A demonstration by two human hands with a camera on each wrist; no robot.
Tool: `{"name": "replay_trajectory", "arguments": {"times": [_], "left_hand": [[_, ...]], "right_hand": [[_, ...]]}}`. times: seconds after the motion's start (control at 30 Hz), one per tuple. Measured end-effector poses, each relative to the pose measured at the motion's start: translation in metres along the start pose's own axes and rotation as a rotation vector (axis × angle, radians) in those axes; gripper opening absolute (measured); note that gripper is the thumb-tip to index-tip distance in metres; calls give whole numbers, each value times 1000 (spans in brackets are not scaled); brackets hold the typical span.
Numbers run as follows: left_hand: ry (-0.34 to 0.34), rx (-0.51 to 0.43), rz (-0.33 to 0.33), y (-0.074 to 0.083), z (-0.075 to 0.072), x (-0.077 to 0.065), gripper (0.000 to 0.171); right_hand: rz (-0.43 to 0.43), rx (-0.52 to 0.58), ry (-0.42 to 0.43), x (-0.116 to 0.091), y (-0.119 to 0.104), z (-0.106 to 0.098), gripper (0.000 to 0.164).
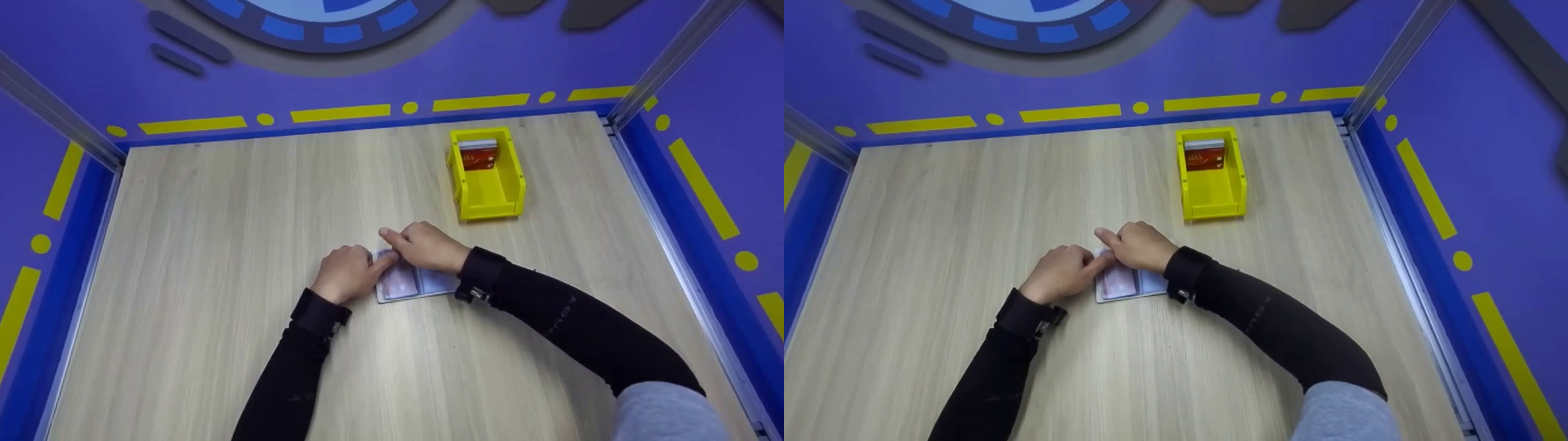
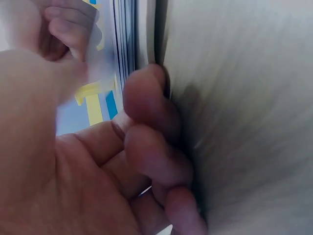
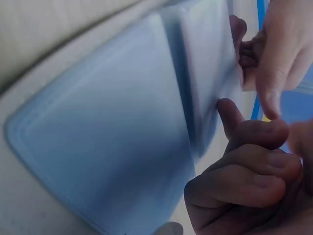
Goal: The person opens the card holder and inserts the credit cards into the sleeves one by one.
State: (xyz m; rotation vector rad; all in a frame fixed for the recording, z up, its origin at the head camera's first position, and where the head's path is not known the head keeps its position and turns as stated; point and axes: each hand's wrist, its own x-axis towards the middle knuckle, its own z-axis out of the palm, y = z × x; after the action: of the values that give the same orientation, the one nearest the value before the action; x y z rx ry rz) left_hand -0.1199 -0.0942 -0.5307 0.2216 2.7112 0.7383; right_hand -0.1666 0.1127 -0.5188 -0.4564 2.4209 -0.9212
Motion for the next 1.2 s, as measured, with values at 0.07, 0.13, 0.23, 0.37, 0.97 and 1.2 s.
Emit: {"name": "replay_trajectory", "arguments": {"times": [0.07, 0.13, 0.23, 0.37, 0.97, 1.2], "left_hand": [[-1, 5, -4, 1, 1, 0, 69], [-1, 18, -6, 1, 2, 1, 69], [0, 30, -8, 1, 4, 1, 67], [-17, 26, -24, 1, 5, 0, 63], [-42, 13, -56, 4, 4, 0, 61], [-28, 0, -56, 4, 2, 0, 64]], "right_hand": [[1, -9, -3, -3, -1, -1, 79], [-12, -29, -26, -6, -3, -3, 81], [-42, -75, -77, -9, -3, -12, 75], [-82, -108, -71, -10, -2, -38, 57], [92, -593, 457, 15, 81, -154, 27], [77, -771, 382, 30, 101, -156, 48]]}}
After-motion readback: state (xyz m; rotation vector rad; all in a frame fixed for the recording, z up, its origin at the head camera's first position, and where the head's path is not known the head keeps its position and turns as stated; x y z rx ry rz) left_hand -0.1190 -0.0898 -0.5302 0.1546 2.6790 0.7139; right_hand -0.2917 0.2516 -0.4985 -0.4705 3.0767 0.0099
